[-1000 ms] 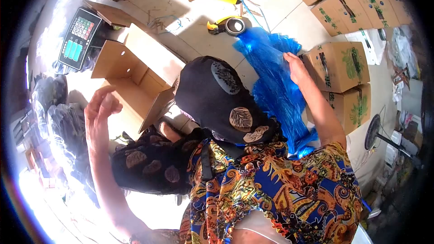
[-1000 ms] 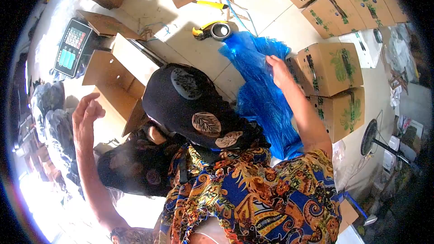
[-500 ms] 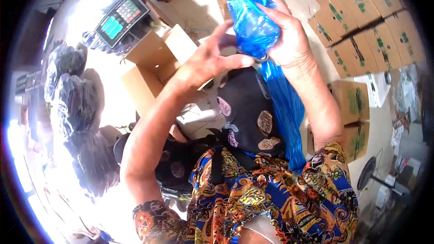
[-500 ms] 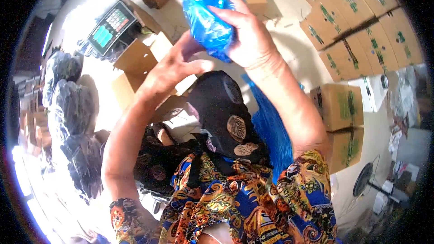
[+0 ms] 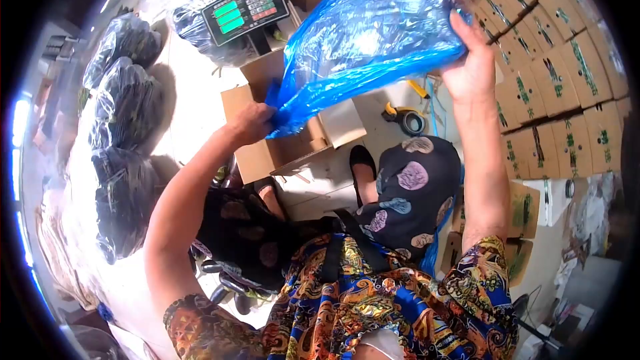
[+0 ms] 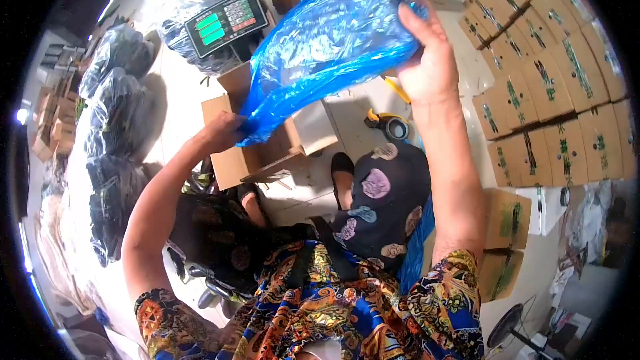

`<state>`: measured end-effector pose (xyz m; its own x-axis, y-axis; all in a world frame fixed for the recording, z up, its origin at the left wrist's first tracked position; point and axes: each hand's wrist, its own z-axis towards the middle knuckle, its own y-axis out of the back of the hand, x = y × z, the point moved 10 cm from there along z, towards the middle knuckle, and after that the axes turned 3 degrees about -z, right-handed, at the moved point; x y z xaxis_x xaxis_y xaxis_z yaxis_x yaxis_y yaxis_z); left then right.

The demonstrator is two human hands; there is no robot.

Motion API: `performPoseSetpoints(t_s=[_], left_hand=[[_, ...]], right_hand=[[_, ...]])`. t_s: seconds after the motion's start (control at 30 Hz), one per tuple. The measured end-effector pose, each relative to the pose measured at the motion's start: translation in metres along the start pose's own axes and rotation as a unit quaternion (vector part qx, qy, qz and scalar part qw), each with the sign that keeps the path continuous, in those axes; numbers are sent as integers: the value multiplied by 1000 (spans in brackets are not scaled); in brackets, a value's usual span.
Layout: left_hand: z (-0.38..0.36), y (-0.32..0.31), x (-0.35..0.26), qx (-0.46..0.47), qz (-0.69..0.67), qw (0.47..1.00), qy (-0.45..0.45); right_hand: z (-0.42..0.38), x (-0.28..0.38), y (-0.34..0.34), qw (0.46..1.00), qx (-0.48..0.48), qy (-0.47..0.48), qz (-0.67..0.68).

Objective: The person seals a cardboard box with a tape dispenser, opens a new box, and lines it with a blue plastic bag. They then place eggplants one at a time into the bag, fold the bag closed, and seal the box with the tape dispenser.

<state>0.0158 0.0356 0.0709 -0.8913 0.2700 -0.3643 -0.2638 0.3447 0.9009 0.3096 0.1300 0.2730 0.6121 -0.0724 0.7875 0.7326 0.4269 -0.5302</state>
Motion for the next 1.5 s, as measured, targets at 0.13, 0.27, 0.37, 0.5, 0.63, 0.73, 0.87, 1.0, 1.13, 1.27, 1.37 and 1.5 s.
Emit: performPoseSetpoints(t_s=[0.13, 0.27, 0.37, 0.5, 0.63, 0.73, 0.87, 1.0, 1.13, 1.27, 1.37, 1.5], left_hand=[[12, -27, 6, 80, -143, 986, -17], [2, 28, -23, 31, -529, 844, 84], [-5, 56, -63, 0, -717, 697, 14], [-2, 24, -70, -107, -709, 690, 98], [-33, 57, -72, -182, -722, 663, 80], [-48, 58, -103, -124, -639, 758, 37], [-55, 55, -143, -162, -523, 832, -85], [-63, 42, -174, -70, -427, 895, -113], [-72, 1, -209, 15, -326, 920, -219], [-82, 5, -186, 60, -352, 925, -130], [-84, 50, -110, -184, -543, 817, 55], [-68, 64, -98, -252, -642, 711, 140]], right_hand=[[-34, -40, -61, 981, 82, -91, -151], [-90, -72, -118, 872, 243, -42, -423], [-135, -120, -138, 765, 353, 68, -535], [-206, -150, -159, 679, 466, -62, -564], [-296, -126, -146, 666, 621, -264, -319], [-212, -94, -139, 758, 410, -249, -443], [-134, -89, -57, 909, 59, -243, -334], [-112, -151, -39, 914, -14, -402, -62], [-93, -194, -54, 911, 16, -405, -79], [-79, -185, -50, 935, 18, -323, -148], [-81, -169, -59, 940, 18, -286, -186], [-89, -159, -85, 946, 28, -191, -260]])
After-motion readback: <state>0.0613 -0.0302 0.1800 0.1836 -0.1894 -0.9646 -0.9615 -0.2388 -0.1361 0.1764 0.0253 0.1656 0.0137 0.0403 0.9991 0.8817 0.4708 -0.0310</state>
